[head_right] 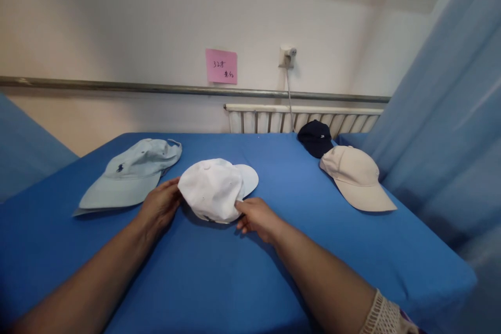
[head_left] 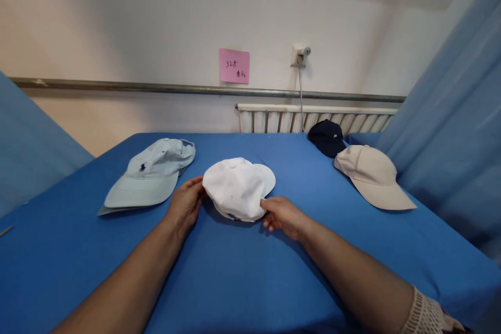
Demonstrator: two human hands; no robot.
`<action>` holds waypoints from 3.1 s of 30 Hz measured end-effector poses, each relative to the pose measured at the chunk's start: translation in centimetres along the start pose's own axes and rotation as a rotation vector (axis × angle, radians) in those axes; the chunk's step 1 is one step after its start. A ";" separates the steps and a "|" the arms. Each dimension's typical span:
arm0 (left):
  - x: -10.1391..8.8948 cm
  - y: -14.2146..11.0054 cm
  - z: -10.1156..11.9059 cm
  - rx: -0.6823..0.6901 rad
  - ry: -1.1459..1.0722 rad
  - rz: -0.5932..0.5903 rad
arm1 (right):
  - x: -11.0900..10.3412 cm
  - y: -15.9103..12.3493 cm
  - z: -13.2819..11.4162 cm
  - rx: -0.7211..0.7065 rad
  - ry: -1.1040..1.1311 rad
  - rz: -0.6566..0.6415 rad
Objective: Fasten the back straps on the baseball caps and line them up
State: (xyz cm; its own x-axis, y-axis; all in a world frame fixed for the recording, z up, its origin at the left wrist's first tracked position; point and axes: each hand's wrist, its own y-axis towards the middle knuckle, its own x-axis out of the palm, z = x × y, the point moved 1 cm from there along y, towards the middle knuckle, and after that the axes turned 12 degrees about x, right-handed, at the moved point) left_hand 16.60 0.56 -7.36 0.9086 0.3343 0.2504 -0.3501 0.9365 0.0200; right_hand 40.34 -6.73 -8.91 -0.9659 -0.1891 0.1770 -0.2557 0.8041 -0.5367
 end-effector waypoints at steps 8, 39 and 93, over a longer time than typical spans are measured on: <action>-0.7 0.1 2.2 0.311 0.326 -0.016 | -2.7 2.0 0.0 -0.343 -0.514 0.481; -0.3 -1.7 5.1 0.823 0.907 -0.229 | -3.2 2.5 -1.2 -0.027 0.328 0.001; 3.6 -5.3 -0.7 -0.008 0.035 -0.326 | -6.1 3.2 -1.5 -0.234 0.894 0.026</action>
State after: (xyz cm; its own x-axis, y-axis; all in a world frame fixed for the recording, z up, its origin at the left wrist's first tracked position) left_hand 21.89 -3.09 -7.26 0.9799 0.0200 0.1983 -0.0377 0.9956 0.0858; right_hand 45.45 -2.13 -10.47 -0.5558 0.2581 0.7902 -0.1254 0.9137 -0.3866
